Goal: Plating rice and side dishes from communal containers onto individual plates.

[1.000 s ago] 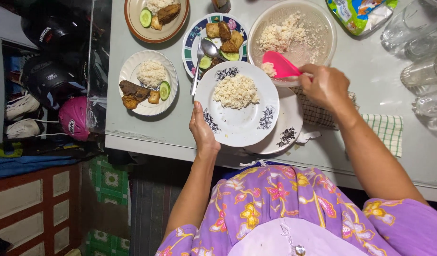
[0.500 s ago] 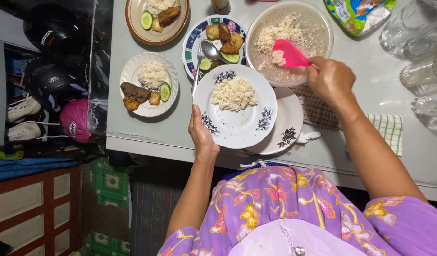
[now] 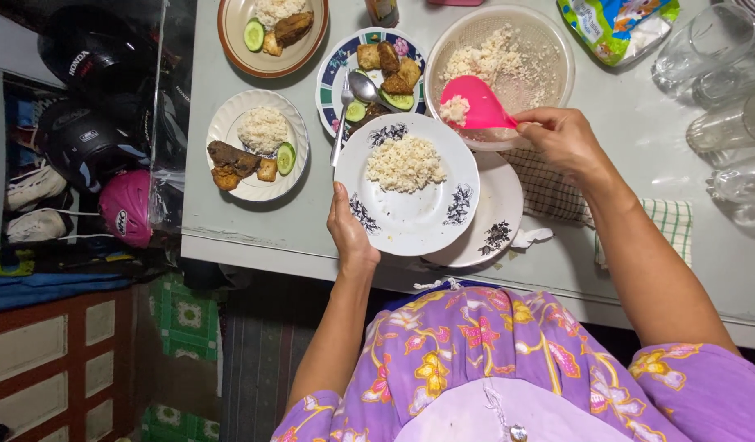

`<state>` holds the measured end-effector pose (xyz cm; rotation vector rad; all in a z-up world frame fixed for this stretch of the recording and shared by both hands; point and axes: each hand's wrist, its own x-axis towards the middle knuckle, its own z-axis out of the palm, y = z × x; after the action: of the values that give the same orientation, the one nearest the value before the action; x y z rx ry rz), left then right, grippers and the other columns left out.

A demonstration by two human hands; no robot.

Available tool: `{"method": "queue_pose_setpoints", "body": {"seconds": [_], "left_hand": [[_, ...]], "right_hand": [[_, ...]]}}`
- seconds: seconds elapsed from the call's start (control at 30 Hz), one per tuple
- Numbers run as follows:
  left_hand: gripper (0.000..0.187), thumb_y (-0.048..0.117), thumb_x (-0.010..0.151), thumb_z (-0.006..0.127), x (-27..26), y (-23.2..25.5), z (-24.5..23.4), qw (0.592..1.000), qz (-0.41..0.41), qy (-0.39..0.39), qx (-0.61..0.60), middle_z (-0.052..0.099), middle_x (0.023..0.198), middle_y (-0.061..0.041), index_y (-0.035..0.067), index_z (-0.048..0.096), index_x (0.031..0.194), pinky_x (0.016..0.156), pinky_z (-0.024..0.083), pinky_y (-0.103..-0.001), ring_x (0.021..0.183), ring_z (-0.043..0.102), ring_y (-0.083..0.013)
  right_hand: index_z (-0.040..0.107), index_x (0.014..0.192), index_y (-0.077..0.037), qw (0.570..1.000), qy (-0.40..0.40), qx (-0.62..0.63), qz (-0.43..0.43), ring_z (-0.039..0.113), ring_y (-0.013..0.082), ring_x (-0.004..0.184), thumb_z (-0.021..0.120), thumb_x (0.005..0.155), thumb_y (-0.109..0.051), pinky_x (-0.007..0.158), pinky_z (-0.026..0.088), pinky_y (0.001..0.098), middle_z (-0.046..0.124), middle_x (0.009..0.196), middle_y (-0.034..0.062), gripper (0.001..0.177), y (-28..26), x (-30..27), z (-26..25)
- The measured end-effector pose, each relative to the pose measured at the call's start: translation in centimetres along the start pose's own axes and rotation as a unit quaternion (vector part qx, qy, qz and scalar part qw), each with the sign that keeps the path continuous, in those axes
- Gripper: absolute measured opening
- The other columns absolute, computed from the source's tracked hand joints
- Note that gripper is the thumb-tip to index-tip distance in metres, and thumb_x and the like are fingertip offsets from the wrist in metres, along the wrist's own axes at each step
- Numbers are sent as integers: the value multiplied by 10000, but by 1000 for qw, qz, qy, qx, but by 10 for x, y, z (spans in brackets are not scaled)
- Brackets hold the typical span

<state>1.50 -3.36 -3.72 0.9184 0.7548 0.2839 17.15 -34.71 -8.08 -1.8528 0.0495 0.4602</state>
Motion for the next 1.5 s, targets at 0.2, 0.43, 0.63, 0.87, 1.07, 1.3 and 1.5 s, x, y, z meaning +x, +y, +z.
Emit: {"method": "queue_pose_setpoints", "body": {"seconds": [0.2, 0.43, 0.63, 0.87, 1.07, 1.3, 1.5], "left_hand": [[639, 437, 1025, 500, 5, -9, -9, 999, -16, -9, -38, 616, 1386, -151, -40, 498, 1449, 1019, 523, -372, 1221, 630, -254], [651, 449, 1022, 501, 0, -8, -10, 997, -31, -21, -62, 616, 1392, -156, -49, 507, 1442, 1033, 514, -380, 1233, 626, -259], [673, 470, 1020, 513, -6, 3, -19, 994, -48, -52, -83, 619, 1380, -168, -53, 503, 1444, 1028, 516, -391, 1225, 628, -268], [673, 478, 1004, 522, -5, 17, -33, 993, -54, -54, -85, 616, 1390, -146, -27, 502, 1448, 1029, 522, -391, 1225, 632, -255], [670, 475, 999, 535, 6, 23, -60, 992, -66, -50, -91, 630, 1372, -144, -29, 513, 1440, 1018, 527, -394, 1201, 643, -253], [644, 464, 1005, 532, 15, 34, -102, 993, -76, -55, -72, 645, 1355, -126, -27, 532, 1422, 1020, 523, -371, 1203, 645, -238], [565, 404, 1027, 523, 30, 34, -152, 996, -56, -29, -58, 653, 1324, -129, -32, 554, 1385, 996, 527, -369, 1168, 652, -240]], "right_hand": [[743, 1226, -41, 993, -87, 24, -75, 636, 20, 810, 664, 980, -108, 735, 518, 201, 740, 922, -37, 267, -69, -50, -1], [786, 1181, -194, 920, 37, -293, -258, 704, 186, 794, 766, 960, -242, 684, 540, 309, 753, 998, 60, 228, -118, -107, 26], [796, 1194, -276, 848, 125, -429, -285, 671, 238, 749, 785, 975, -263, 612, 496, 376, 659, 844, 10, 220, -147, -141, 34], [802, 1202, -290, 824, 125, -458, -309, 641, 245, 672, 811, 885, -235, 589, 489, 390, 600, 774, 26, 322, -136, -156, 71], [767, 1242, -293, 856, 125, -411, -286, 644, 246, 718, 799, 938, -252, 618, 488, 395, 591, 784, 25, 309, -153, -168, 79], [793, 1158, -296, 852, 69, -446, -266, 645, 274, 623, 790, 874, -272, 526, 483, 411, 642, 774, 29, 285, -142, -169, 141], [734, 1236, -203, 932, 77, -242, -259, 650, 133, 704, 772, 942, -221, 620, 511, 308, 717, 990, 39, 296, -136, -159, 151]]}}
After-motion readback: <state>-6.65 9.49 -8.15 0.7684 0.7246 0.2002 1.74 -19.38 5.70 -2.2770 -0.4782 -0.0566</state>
